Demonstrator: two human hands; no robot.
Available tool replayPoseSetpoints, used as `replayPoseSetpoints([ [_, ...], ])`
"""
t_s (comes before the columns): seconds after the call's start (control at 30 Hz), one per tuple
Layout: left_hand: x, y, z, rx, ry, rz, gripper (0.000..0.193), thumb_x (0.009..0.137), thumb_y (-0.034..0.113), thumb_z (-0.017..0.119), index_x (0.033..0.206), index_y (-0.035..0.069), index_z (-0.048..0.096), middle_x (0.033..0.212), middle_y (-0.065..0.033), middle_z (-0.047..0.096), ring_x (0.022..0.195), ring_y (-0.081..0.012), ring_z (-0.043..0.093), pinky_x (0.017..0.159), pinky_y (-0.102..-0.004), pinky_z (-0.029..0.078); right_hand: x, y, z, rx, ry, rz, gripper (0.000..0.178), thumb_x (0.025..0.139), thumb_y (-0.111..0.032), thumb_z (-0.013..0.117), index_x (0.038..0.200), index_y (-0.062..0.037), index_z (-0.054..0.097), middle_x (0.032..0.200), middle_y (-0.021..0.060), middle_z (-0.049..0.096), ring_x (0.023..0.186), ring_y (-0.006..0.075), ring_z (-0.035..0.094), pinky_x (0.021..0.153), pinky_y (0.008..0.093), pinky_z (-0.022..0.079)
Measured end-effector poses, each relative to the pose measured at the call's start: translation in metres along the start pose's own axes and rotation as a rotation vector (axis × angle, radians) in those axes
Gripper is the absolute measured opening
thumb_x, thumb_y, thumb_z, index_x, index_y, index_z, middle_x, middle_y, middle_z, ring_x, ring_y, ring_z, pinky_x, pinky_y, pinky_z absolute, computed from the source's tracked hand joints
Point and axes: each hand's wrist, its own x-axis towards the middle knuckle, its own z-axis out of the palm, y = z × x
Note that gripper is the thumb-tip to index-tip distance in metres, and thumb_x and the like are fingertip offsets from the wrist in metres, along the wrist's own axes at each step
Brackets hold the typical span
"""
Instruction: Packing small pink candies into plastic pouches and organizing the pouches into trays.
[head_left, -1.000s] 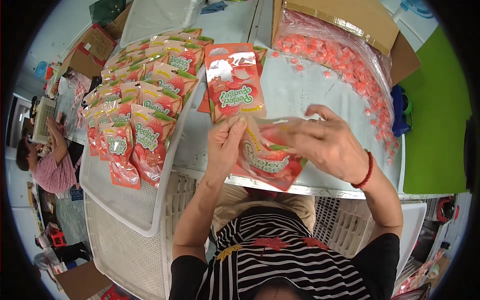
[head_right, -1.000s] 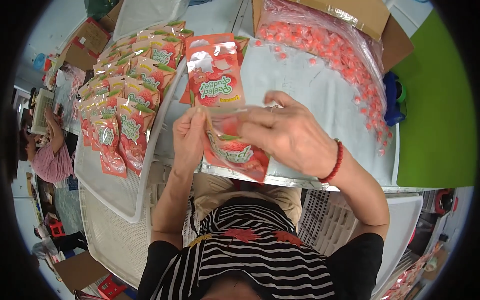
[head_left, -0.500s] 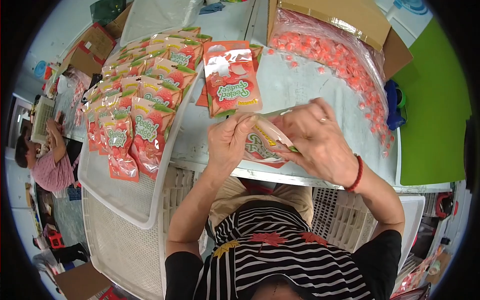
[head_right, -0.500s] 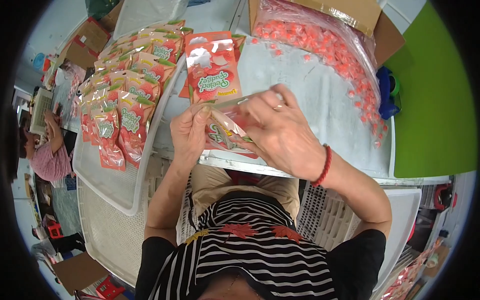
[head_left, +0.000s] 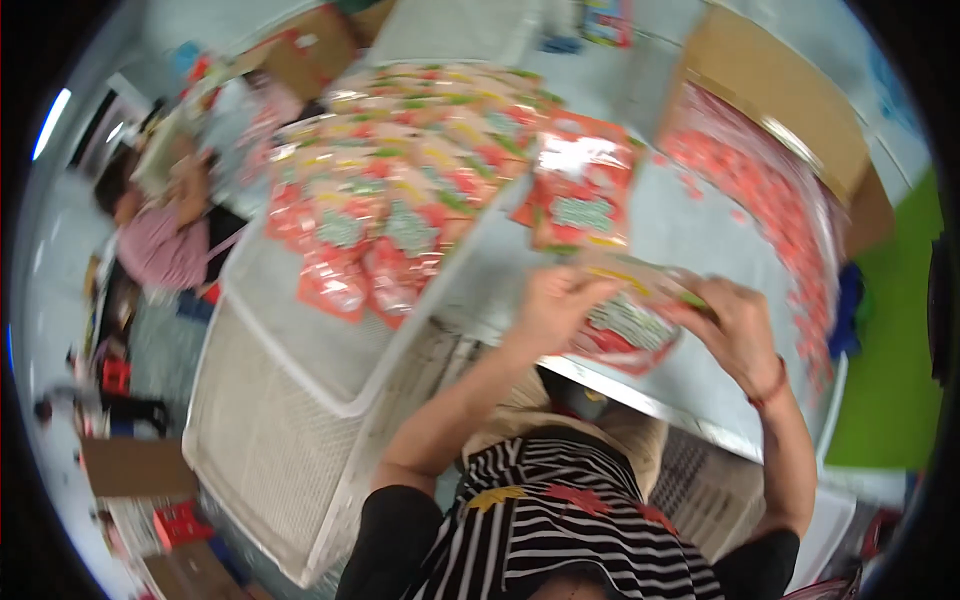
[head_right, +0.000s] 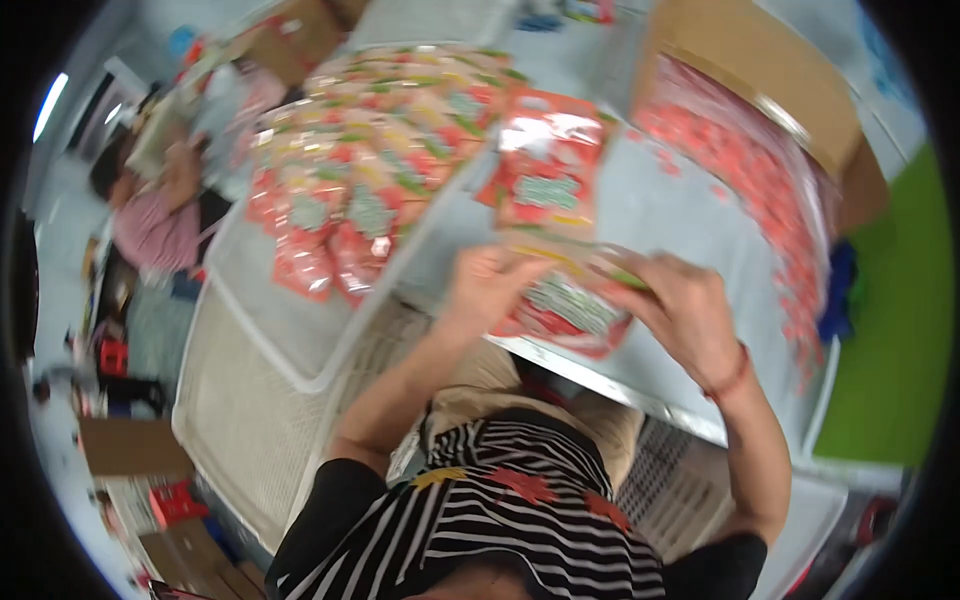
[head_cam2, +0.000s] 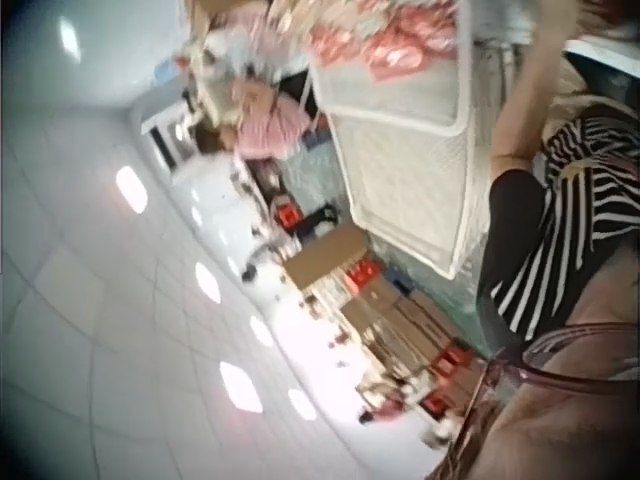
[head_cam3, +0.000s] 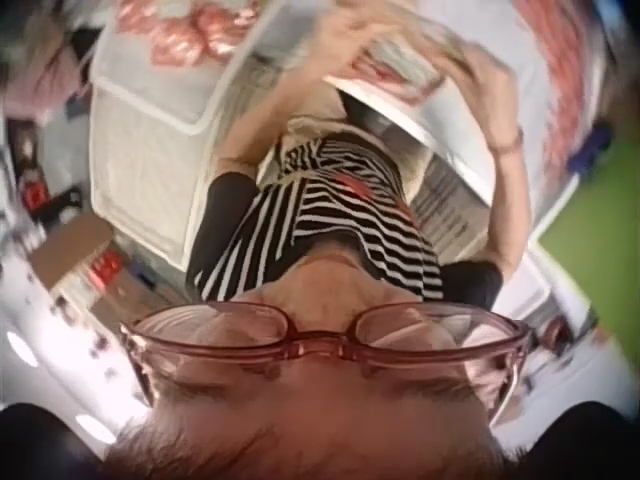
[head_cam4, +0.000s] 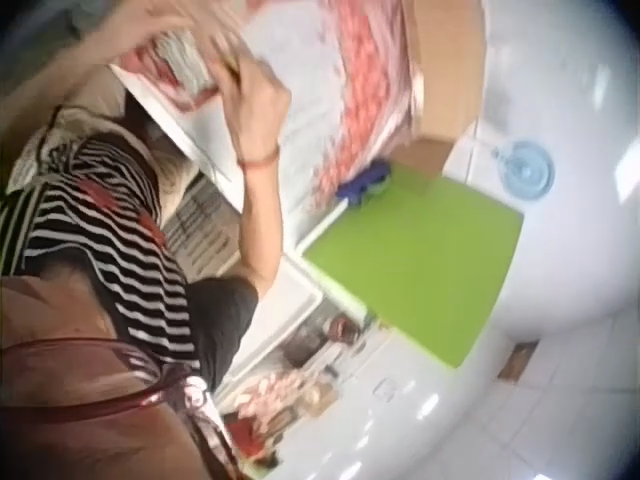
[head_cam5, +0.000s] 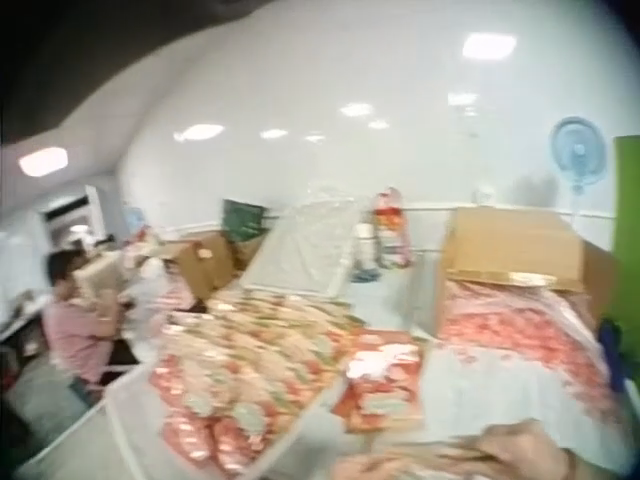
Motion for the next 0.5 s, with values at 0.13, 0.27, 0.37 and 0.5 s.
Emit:
replayPoseSetpoints([
  [0.13, 0.003, -0.005, -0.009, 0.116, -0.048, 0.055, 0.013, 0.087, 0.009, 0.063, 0.092, -0.002, 0.068, 0.085, -0.0029, 0.069, 0.074, -0.006, 0.06, 0.066, -0.0246, 0.049, -0.015, -0.002, 0.005, -0.021, -0.151, -0.13, 0.022, 0.08, -0.022, 0.07, 0.086, -0.0019, 0.065, 0.069, 0.0161, 0.056, 0.061, 0.0318, 0.055, 0.056, 0.0378, 0.044],
  [0.27, -0.008, 0.008, 0.011, 0.326, 0.028, 0.407, 0.014, 0.088, 0.014, 0.062, 0.093, 0.003, 0.069, 0.073, -0.0073, 0.067, 0.065, -0.0173, 0.064, 0.059, -0.0295, 0.049, -0.01, 0.014, -0.005, -0.236, 0.089, -0.039, 0.019, 0.079, -0.021, 0.069, 0.082, -0.0029, 0.065, 0.066, 0.0131, 0.057, 0.059, 0.0322, 0.057, 0.055, 0.0372, 0.046],
  [0.37, -0.012, 0.014, -0.009, 0.25, 0.116, 0.175, 0.016, 0.087, 0.016, 0.062, 0.096, 0.004, 0.069, 0.07, -0.0123, 0.064, 0.062, -0.0227, 0.064, 0.058, -0.0308, 0.048, -0.001, -0.014, -0.005, -0.126, -0.22, -0.177, 0.013, 0.078, -0.012, 0.068, 0.081, -0.0004, 0.064, 0.069, 0.0129, 0.057, 0.059, 0.031, 0.056, 0.054, 0.0385, 0.044],
  [0.5, -0.009, 0.008, -0.017, 0.609, 0.021, 0.414, 0.022, 0.089, 0.023, 0.062, 0.096, 0.003, 0.068, 0.063, -0.0116, 0.06, 0.055, -0.0147, 0.057, 0.054, -0.0318, 0.044, 0.002, -0.013, -0.003, -0.095, -0.003, -0.04, 0.017, 0.078, -0.013, 0.069, 0.085, 0.0018, 0.065, 0.073, 0.0141, 0.058, 0.058, 0.0284, 0.056, 0.054, 0.0372, 0.044],
])
